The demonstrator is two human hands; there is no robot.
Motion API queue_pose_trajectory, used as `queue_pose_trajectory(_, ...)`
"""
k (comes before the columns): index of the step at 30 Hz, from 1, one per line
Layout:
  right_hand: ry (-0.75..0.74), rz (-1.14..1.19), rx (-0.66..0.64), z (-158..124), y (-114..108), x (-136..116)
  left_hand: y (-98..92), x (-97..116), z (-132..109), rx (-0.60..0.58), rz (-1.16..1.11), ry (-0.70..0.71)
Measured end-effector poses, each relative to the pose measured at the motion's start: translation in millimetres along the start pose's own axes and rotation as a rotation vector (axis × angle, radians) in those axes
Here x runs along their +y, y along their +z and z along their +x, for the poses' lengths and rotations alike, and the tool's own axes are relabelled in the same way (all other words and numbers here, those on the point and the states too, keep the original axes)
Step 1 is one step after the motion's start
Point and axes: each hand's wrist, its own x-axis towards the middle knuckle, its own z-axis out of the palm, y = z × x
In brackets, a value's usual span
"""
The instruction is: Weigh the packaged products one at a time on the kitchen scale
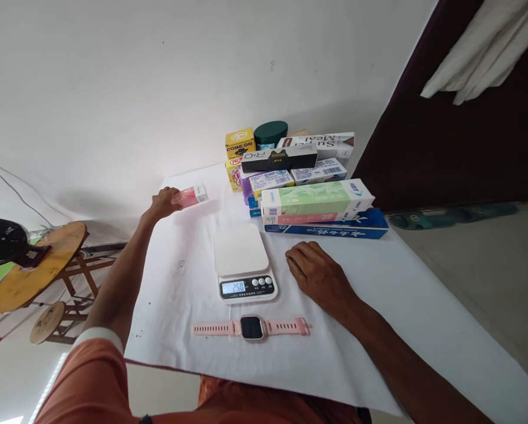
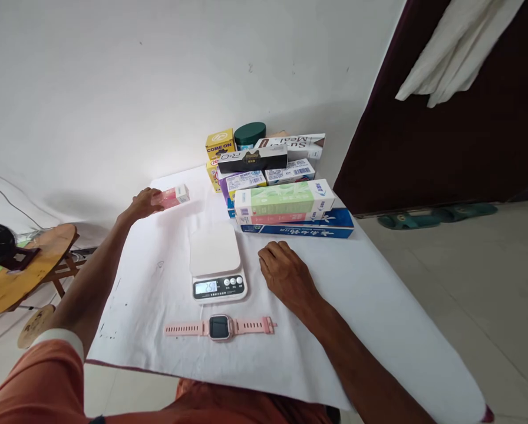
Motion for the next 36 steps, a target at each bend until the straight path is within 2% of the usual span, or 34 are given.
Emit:
queue_pose_trajectory(2,-0.004,-0.015,0.021,0.5,0.2,0.4,8.7,-10.5,26.6,-0.010,0.018,-0.062)
queue_pose_trajectory(5,-0.006,-0.026,0.037,1.1,0.3,1.4,23.6,-19.3,49.3,-0.033,0.030,-0.107)
queue_pose_trajectory(10,-0.001,-0.023,0.028,0.8,2.2,2.6,39.2,-24.8,53.6,-0.086,0.059,-0.164)
queue_pose_trajectory(13,0.029,-0.038,0.008,0.0,3.6,1.6,37.9,-14.5,47.3,-0.034,0.055,-0.143)
queue_pose_trajectory(16,0.044,-0.049,-0.018,-0.5,3.5,0.2,29.6,20.0,35.6,0.174,-0.042,0.031)
queue_pose_trajectory(18,0.046,-0.048,-0.031,-0.5,2.9,-0.4,20.6,58.4,21.6,0.317,-0.139,0.247)
queue_pose_trajectory(20,0.045,-0.044,-0.030,-0.6,2.7,-0.4,9.8,105.4,1.3,0.381,-0.211,0.477)
queue_pose_trajectory(22,0.038,-0.040,-0.019,-0.8,3.5,0.2,0.3,154.3,-21.8,0.394,-0.233,0.647)
queue_pose_trajectory(24,0.024,-0.039,-0.005,-1.0,5.4,1.0,-4.5,197.8,-42.0,0.355,-0.210,0.748)
queue_pose_trajectory(27,0.024,-0.033,0.019,-1.0,8.8,1.7,-2.4,243.7,-56.8,0.239,-0.125,0.788)
queue_pose_trajectory(31,0.032,-0.030,0.032,-0.6,11.5,1.7,4.2,271.8,-52.6,0.121,0.013,0.710)
queue_pose_trajectory(34,0.012,-0.047,0.058,-0.5,13.4,2.4,3.5,276.3,-47.0,0.103,0.014,0.674)
queue_pose_trajectory(36,-0.001,-0.052,0.085,-0.6,14.6,3.2,-1.5,270.6,-46.7,0.116,-0.042,0.681)
